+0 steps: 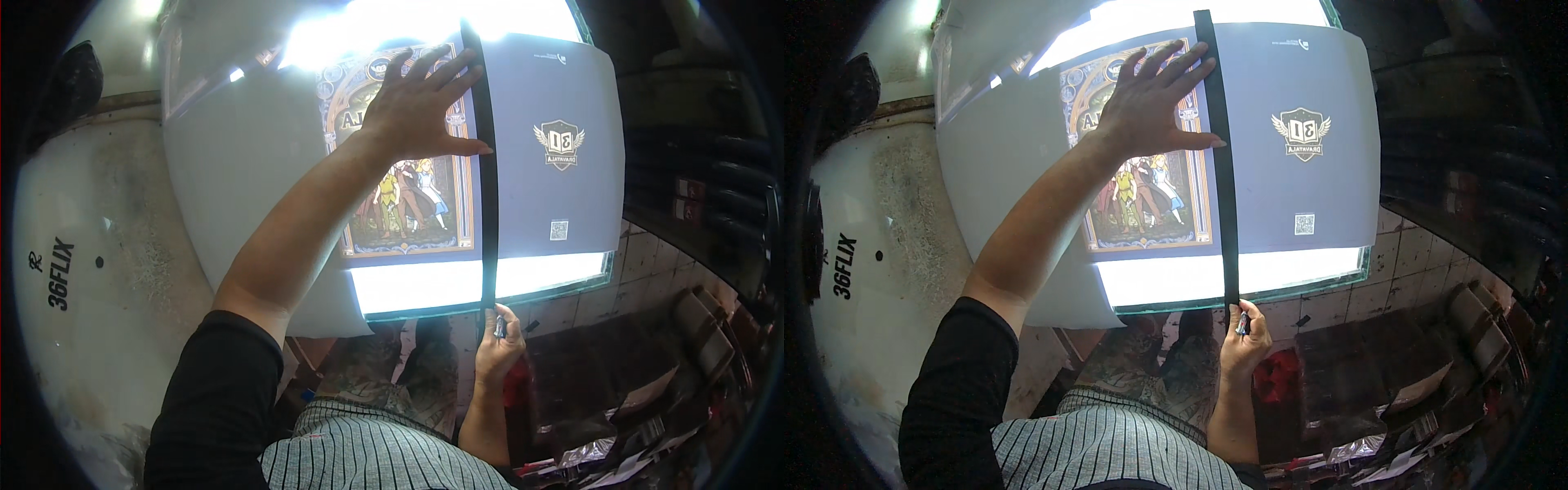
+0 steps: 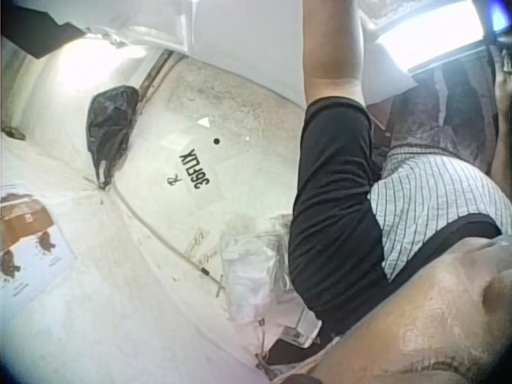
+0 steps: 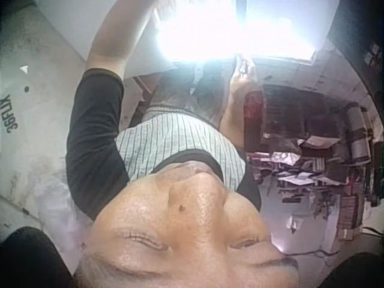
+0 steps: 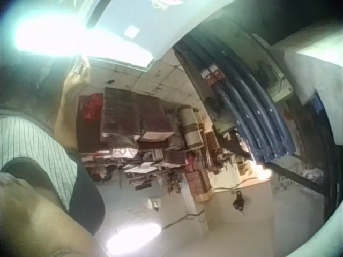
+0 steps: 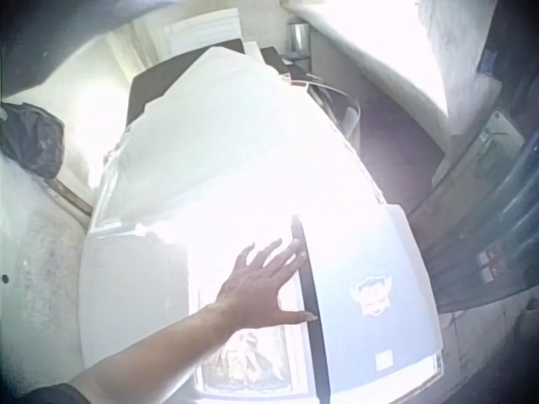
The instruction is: The person positions an artwork print over a lightbox and aligns a black frame piece alongside it, using a marker to make small alignment marks on the underlying white surface.
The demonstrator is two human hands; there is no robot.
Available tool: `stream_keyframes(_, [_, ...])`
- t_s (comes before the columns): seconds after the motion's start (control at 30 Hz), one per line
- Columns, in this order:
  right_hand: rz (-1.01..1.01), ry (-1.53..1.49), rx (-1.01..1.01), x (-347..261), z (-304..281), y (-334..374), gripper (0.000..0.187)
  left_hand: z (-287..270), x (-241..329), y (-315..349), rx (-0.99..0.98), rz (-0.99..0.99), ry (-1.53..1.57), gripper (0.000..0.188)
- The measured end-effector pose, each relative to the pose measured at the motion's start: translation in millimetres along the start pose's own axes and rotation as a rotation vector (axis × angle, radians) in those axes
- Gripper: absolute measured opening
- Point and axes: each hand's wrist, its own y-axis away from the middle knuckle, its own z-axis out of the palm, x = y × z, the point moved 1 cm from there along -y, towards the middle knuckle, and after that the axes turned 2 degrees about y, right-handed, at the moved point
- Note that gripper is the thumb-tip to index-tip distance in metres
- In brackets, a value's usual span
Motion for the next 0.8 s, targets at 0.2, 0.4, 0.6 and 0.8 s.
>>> stream_keyframes(0.2, [-0.038, 0.032, 0.013, -0.5, -1.1, 1.4, 0.014, -1.7, 2.1, 0.6, -0.013, 0.012, 0.050, 0.110])
stream_keyframes(0.4, [0.000, 0.006, -0.009, -0.7, -0.9, 1.3, 0.014, -6.7, 0.1, -0.2, -0.058, -0.003, 0.061, 0.114])
stream_keyframes(0.6, [-0.008, 0.000, -0.003, -1.5, -0.7, 2.3, 0.014, -6.7, -0.2, 1.2, -0.050, -0.001, 0.061, 0.114])
stream_keyframes(0.8, [0.010, 0.011, -0.011, 0.1, -1.3, 1.9, 0.013, -4.9, 4.7, -0.2, -0.068, 0.009, 0.086, 0.112])
